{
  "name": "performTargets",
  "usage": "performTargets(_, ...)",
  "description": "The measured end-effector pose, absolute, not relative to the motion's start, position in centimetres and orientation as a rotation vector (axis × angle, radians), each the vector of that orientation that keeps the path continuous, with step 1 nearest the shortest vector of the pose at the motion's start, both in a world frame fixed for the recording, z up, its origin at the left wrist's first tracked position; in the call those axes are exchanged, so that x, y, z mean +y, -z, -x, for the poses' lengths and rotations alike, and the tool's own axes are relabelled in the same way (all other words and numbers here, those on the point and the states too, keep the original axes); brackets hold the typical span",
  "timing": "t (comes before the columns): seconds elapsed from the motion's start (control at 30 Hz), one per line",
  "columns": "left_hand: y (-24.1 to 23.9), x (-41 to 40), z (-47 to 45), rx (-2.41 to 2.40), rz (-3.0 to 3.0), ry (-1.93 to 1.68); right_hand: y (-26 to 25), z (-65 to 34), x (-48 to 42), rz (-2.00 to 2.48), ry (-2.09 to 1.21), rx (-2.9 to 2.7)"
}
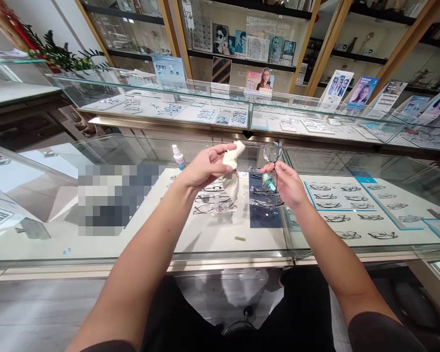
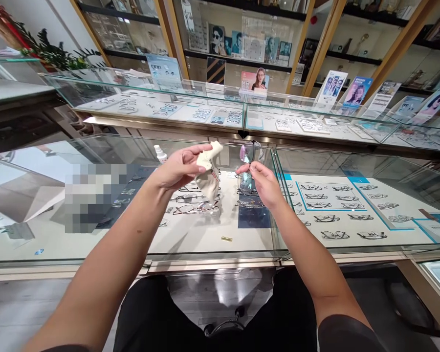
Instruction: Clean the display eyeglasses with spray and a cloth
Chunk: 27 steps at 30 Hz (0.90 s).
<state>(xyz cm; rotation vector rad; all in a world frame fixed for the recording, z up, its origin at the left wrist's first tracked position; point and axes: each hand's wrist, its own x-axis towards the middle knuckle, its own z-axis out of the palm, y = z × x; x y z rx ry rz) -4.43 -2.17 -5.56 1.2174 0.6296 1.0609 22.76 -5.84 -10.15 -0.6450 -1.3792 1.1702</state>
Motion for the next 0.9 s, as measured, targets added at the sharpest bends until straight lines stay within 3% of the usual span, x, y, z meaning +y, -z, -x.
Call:
performTargets(0.2, 6.8, -3.5, 1.7, 0.530, -1.100, -0.849, 9.6, -22.5, -6.4, 0.598, -1.192, -1.434)
performTargets(0.6, 9.5, -2.2, -0.8, 0.621, -0.683, -0.926, 9.8, -22.2, -6.4, 0.703, -1.218, -1.374)
performTargets(0.9, 10.6, -2.9, -1.3, 0.617, -0.798, -0.632, 9.8, -22.7, -5.5, 0.718, -1.107, -1.178)
